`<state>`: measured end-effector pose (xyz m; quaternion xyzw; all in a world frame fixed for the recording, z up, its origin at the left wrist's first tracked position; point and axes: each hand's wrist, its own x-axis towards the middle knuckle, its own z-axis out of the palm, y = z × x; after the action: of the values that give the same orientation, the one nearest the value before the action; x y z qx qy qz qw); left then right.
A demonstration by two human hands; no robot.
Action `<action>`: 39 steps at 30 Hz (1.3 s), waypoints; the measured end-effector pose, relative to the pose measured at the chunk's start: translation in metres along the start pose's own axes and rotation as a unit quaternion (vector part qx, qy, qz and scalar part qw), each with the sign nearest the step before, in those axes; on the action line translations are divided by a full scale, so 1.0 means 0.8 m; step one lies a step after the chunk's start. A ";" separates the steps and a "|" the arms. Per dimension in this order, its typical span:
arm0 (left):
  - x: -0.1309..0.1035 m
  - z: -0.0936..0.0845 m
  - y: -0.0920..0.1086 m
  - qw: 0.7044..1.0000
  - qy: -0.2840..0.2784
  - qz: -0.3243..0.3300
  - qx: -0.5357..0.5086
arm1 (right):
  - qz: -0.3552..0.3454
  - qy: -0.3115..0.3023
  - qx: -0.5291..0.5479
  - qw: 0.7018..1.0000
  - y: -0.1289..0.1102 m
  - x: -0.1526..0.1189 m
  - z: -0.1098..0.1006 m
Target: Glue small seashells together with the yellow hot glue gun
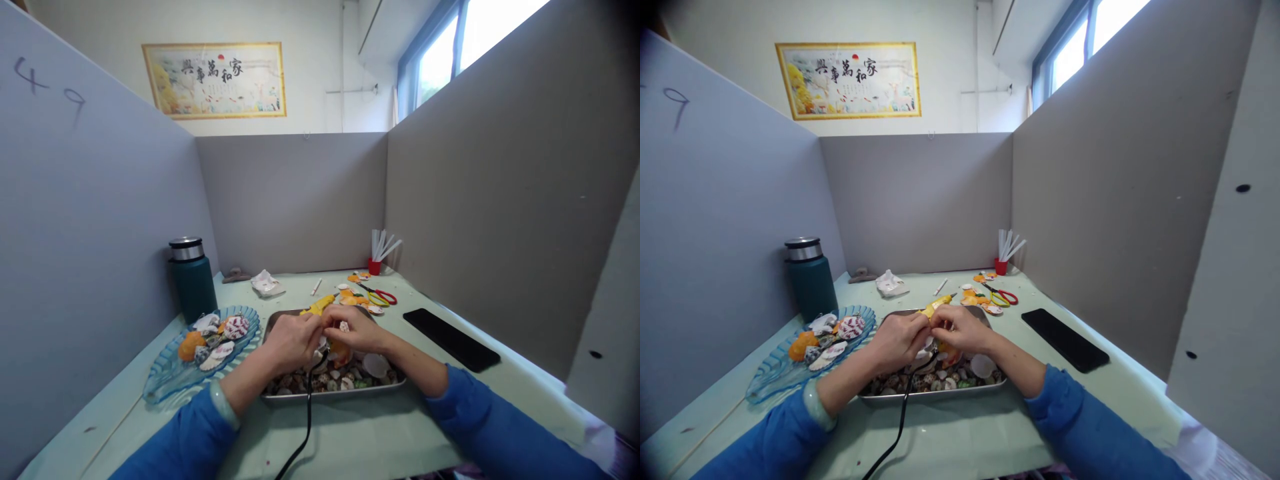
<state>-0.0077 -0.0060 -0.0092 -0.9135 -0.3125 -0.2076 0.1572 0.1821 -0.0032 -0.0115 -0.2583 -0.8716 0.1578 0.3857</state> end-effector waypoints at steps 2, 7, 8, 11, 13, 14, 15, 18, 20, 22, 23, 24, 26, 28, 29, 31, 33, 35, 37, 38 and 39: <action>0.000 0.000 0.000 1.000 0.000 -0.001 -0.015 | 0.000 -0.002 0.001 1.000 0.001 -0.001 0.000; 0.001 0.000 0.000 0.999 -0.009 -0.013 -0.049 | 0.000 -0.009 -0.001 1.000 0.002 -0.002 0.001; 0.001 0.000 0.000 0.998 -0.011 -0.017 -0.051 | 0.003 -0.010 -0.003 1.000 0.003 -0.002 0.002; 0.001 0.001 0.000 0.998 -0.023 -0.024 -0.045 | 0.014 -0.018 -0.014 1.000 0.005 -0.002 0.003; 0.001 0.002 0.001 0.998 -0.034 -0.027 -0.042 | 0.024 -0.027 -0.022 0.999 0.006 -0.002 0.004; 0.001 0.003 0.000 0.998 -0.037 -0.031 -0.042 | 0.029 -0.028 -0.027 0.999 0.006 -0.002 0.004; 0.001 0.003 0.000 0.998 -0.036 -0.038 -0.044 | 0.034 -0.027 -0.030 0.999 0.006 -0.002 0.004; 0.002 0.005 -0.003 0.997 -0.024 -0.062 -0.046 | 0.041 -0.023 -0.033 0.998 0.004 -0.002 0.004; 0.003 0.007 -0.005 0.996 -0.016 -0.073 -0.041 | 0.040 -0.026 -0.030 0.998 0.003 -0.002 0.004; 0.003 0.008 -0.006 0.996 -0.013 -0.079 -0.036 | 0.043 -0.030 -0.030 0.998 0.004 -0.002 0.003; 0.003 0.009 -0.006 0.996 -0.014 -0.080 -0.035 | 0.044 -0.036 -0.030 0.998 0.004 -0.002 0.002; 0.002 0.010 -0.006 0.996 -0.016 -0.079 -0.034 | 0.042 -0.048 -0.029 0.998 0.004 -0.002 0.001; 0.002 0.011 -0.007 0.996 -0.020 -0.077 -0.034 | 0.025 -0.088 -0.021 0.996 0.004 -0.003 -0.005; 0.001 0.012 -0.007 0.996 -0.021 -0.080 -0.034 | 0.001 -0.137 -0.006 0.991 0.003 -0.004 -0.014; 0.001 0.012 -0.007 0.996 -0.020 -0.083 -0.034 | -0.007 -0.156 0.001 0.988 0.002 -0.005 -0.019; 0.001 0.013 -0.007 0.996 -0.018 -0.084 -0.036 | -0.006 -0.172 0.008 0.985 -0.001 -0.006 -0.029; 0.001 0.013 -0.007 0.996 -0.017 -0.083 -0.036 | -0.009 -0.201 0.019 0.979 -0.004 -0.007 -0.038; 0.000 0.012 -0.007 0.996 -0.017 -0.086 -0.035 | -0.016 -0.249 0.025 0.968 -0.007 -0.008 -0.041; 0.000 0.012 -0.007 0.995 -0.019 -0.090 -0.035 | -0.024 -0.287 0.020 0.957 -0.009 -0.009 -0.040; 0.000 0.012 -0.007 0.995 -0.019 -0.091 -0.036 | -0.028 -0.296 0.016 0.955 -0.009 -0.009 -0.038; 0.000 0.012 -0.007 0.995 -0.020 -0.091 -0.037 | -0.032 -0.299 0.013 0.954 -0.008 -0.009 -0.036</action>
<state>-0.0085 0.0021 -0.0162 -0.8905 -0.3895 -0.2142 0.0973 0.2056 -0.0106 0.0062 -0.1665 -0.9527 0.2265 0.1158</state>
